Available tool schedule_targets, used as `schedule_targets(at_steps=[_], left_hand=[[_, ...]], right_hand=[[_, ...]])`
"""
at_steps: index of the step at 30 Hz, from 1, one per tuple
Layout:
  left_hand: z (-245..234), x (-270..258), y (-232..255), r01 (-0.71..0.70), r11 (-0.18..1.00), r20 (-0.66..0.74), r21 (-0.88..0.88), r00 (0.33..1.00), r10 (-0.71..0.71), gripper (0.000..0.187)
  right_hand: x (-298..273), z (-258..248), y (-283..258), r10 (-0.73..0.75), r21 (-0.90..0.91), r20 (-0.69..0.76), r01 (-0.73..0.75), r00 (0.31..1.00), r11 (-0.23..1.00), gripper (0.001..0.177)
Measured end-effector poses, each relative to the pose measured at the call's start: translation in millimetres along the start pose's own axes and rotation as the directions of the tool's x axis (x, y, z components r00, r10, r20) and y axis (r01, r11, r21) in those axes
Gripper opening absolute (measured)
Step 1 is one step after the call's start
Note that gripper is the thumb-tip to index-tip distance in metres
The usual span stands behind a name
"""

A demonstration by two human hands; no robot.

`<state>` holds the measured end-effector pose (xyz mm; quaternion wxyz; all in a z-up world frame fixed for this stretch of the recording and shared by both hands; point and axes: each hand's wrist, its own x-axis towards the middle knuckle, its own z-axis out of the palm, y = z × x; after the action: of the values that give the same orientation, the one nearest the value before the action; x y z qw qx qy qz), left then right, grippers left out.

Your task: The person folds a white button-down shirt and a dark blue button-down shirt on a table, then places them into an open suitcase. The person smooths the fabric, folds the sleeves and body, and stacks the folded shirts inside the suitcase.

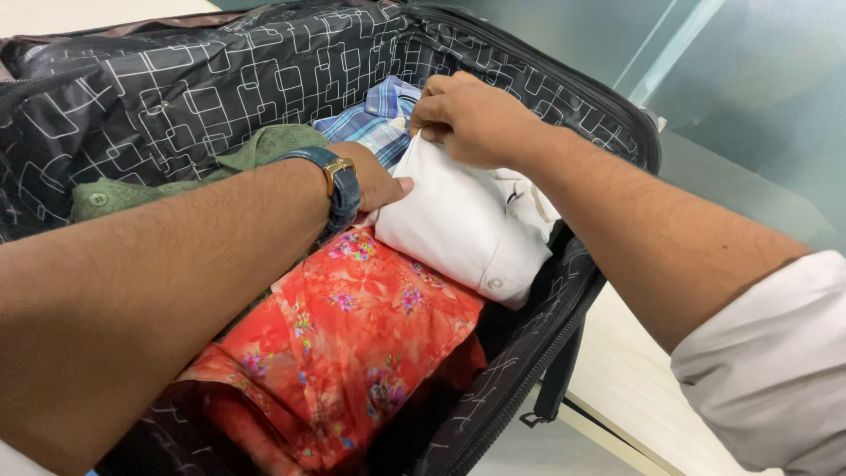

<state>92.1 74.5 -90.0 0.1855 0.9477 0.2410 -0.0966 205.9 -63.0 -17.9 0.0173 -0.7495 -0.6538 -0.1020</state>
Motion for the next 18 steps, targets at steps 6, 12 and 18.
schedule_targets(at_steps=[6, 12, 18], left_hand=[[23, 39, -15, 0.014, 0.995, -0.134, 0.1, 0.991, 0.0, 0.064], [39, 35, -17, -0.331, 0.71, 0.083, 0.622, 0.929, 0.361, 0.031], [11, -32, 20, 0.097, 0.995, 0.002, -0.02, 0.995, -0.097, 0.072]], right_hand=[[8, 28, -7, 0.206, 0.011, 0.08, -0.208, 0.975, 0.978, 0.028], [1, 20, -12, 0.187, 0.259, 0.34, -0.283, 0.922, 0.923, 0.067], [-26, -22, -24, 0.292, 0.203, 0.621, -0.51, 0.727, 0.836, 0.098]])
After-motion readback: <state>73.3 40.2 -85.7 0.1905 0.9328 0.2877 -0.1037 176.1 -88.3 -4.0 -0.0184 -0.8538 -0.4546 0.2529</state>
